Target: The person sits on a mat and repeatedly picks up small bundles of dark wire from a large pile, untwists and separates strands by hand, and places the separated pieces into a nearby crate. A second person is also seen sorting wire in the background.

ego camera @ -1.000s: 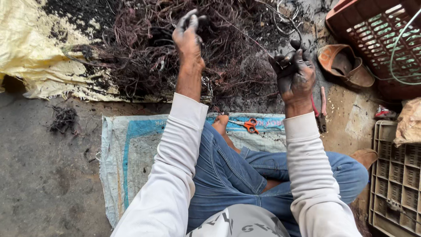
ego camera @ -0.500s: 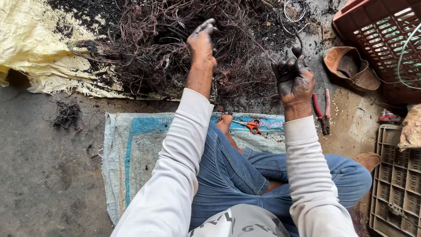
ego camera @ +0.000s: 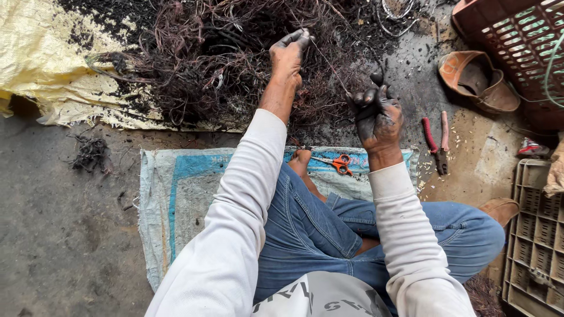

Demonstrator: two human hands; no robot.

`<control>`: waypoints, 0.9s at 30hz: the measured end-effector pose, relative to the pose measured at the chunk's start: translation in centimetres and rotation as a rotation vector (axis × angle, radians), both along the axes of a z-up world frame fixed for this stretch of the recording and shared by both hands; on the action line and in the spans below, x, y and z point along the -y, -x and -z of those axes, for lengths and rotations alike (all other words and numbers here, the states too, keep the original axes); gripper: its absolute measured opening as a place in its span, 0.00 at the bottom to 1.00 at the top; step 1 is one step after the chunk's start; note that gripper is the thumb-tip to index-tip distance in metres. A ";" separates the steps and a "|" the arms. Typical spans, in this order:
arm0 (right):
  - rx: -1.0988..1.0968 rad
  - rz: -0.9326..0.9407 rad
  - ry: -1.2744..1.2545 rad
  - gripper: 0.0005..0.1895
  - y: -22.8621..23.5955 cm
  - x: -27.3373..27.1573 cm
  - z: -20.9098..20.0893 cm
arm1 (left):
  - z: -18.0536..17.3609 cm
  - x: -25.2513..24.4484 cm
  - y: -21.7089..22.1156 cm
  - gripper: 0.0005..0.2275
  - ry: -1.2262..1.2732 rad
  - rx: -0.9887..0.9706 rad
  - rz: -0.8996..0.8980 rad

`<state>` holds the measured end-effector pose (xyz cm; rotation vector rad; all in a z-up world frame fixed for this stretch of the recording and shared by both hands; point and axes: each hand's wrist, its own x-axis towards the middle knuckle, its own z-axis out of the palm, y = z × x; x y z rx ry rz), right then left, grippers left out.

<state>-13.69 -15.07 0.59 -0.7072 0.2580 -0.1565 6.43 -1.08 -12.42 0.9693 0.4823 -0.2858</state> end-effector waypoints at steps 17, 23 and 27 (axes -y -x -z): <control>0.001 0.005 -0.104 0.18 0.9 -1.4 0.6 | -4.0 -2.3 0.0 0.04 -0.020 0.013 0.002; -0.007 -0.007 -0.090 0.18 1.1 -2.1 0.0 | -5.3 -4.3 0.6 0.06 -0.105 -0.021 0.030; -0.020 -0.030 -0.128 0.18 1.4 -2.3 -0.5 | -5.8 -5.0 0.7 0.04 -0.044 0.012 0.020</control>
